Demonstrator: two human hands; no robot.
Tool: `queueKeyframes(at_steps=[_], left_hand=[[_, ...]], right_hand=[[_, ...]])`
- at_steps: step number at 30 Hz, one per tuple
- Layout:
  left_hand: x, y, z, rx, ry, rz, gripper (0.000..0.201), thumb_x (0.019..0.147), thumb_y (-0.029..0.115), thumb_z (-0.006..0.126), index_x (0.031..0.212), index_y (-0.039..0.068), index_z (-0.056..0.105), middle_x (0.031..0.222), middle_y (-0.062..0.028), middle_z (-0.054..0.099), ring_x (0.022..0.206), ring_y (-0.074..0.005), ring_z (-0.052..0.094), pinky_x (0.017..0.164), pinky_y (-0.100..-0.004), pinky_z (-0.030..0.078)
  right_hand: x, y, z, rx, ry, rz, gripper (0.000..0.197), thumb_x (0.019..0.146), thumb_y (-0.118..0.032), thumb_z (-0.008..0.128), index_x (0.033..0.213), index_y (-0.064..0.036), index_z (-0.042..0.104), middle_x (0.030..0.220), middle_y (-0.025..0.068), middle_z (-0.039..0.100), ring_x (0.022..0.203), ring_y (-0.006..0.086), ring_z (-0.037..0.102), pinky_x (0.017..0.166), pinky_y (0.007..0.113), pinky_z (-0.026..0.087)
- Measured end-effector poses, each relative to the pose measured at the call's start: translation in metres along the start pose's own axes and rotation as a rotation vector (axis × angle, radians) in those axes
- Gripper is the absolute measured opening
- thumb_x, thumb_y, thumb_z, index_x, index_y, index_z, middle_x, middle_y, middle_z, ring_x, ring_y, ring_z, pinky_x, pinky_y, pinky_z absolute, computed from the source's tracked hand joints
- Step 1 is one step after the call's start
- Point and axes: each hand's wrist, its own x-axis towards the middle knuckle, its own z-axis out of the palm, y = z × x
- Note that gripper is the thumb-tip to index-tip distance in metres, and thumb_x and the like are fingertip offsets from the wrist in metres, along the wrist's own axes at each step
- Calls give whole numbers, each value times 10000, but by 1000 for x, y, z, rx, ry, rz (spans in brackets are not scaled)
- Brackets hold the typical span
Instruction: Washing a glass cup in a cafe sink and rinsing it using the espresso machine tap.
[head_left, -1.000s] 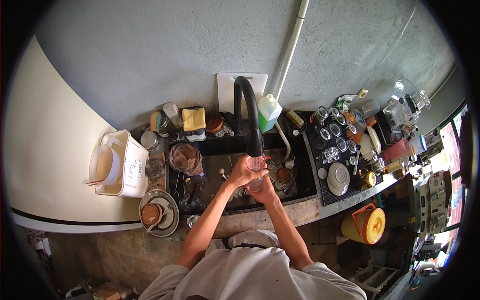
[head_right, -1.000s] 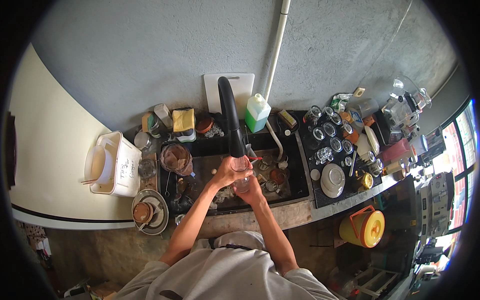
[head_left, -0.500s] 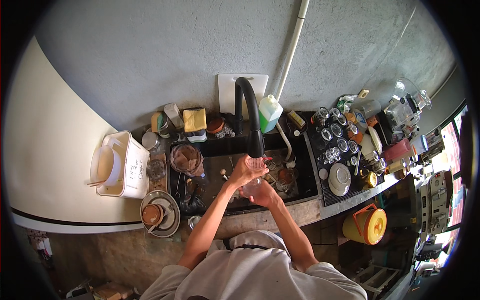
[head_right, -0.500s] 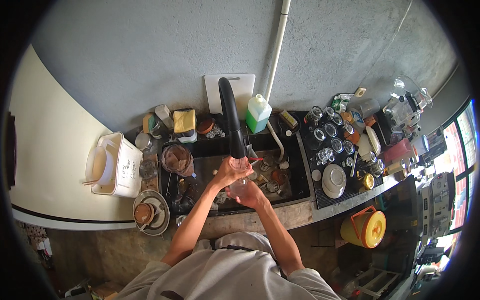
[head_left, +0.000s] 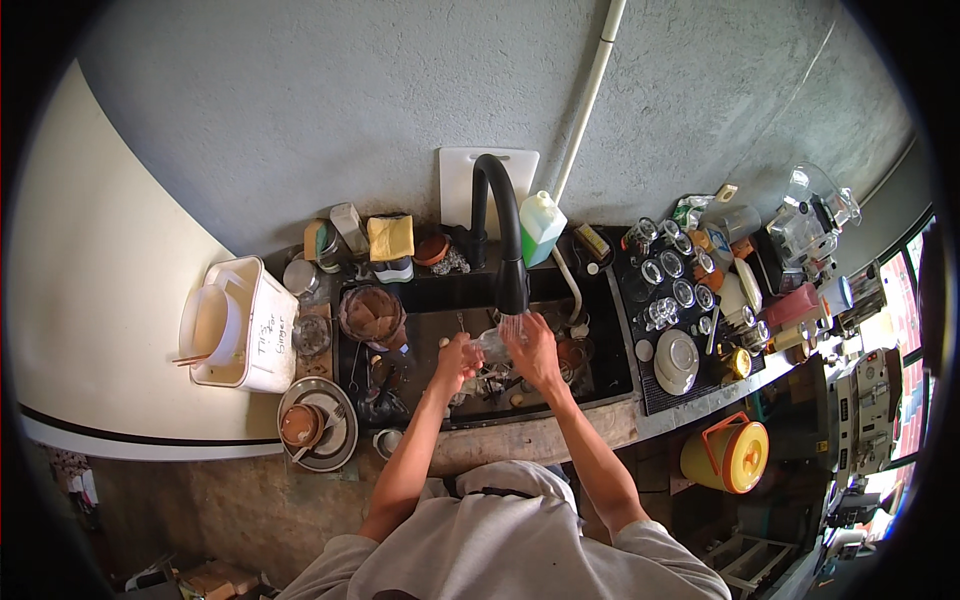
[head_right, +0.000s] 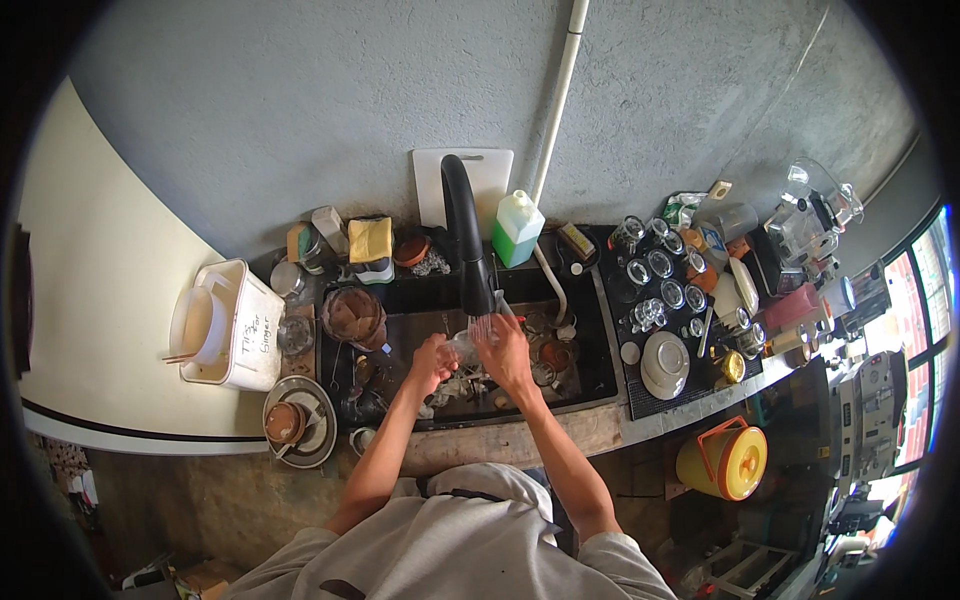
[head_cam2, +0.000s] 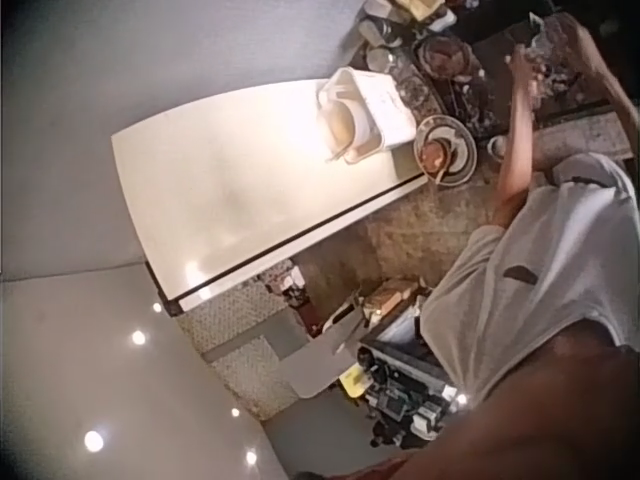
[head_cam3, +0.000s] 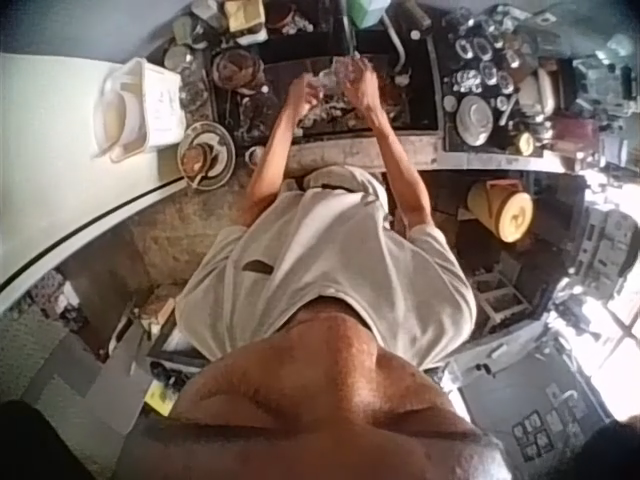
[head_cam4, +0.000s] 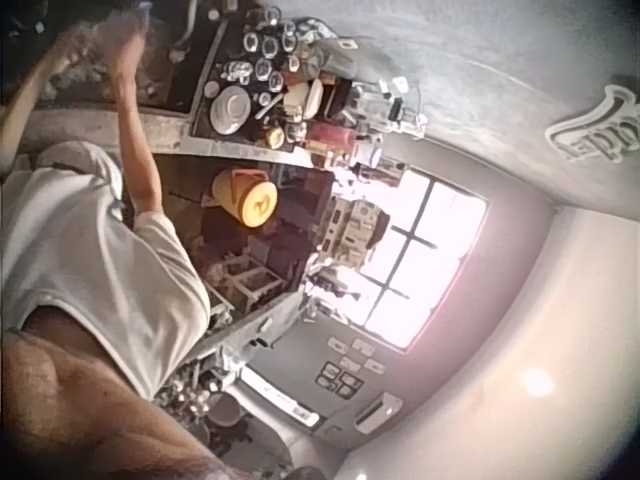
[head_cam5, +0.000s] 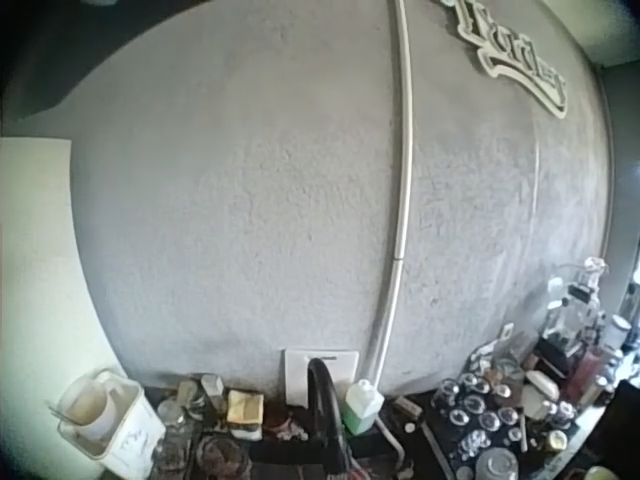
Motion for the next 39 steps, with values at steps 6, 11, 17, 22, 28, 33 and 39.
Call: queueKeyframes(at_steps=[6,11,17,22,28,33,39], left_hand=[[7,-8,-11,-55,5,93,300,967,352,625,824,94,571,729,-65,606,584,-150,572,438,-291,402],[-32,34,26,748,85,1090,154,933,156,682,911,16,621,849,-93,643,791,-183,652,721,-338,516],[-35,42,86,700,-145,1043,309,806,112,834,1017,18,629,923,-88,708,771,-139,667,712,-311,539],[-35,44,101,536,-201,872,360,799,94,859,1057,14,621,881,-47,703,758,-95,652,716,-265,538],[-27,40,92,404,-406,703,384,824,41,831,1138,-12,616,851,4,659,787,-43,620,718,-237,536],[-30,49,94,436,-436,717,370,819,51,838,1115,-8,623,854,14,653,760,-36,596,693,-217,509],[-33,53,96,490,-395,694,373,822,60,839,1119,2,621,819,36,639,771,-28,586,712,-210,493]], right_hand=[[12,32,17,197,-58,120,316,961,-301,635,1068,-8,685,936,135,671,802,310,669,696,413,517],[2,42,11,1015,-219,1062,275,1016,-356,513,1115,-140,652,800,-18,640,586,81,569,390,192,366],[-58,124,45,1734,-388,981,311,1028,-315,441,1147,-93,624,1019,56,701,790,171,708,477,252,564],[-73,69,48,1701,-131,1180,400,1066,-296,344,1267,-25,560,1189,157,651,1076,363,662,756,364,620],[-66,68,47,2013,-415,989,401,1063,-315,376,1231,-13,579,1192,167,663,1081,327,671,831,441,638],[-67,62,55,1897,-674,1178,388,1062,-351,399,1223,-61,600,1188,131,677,1041,295,694,754,375,649],[-63,69,50,1720,-414,999,444,1078,-390,364,1271,-53,579,1135,125,707,965,262,719,570,286,618]])
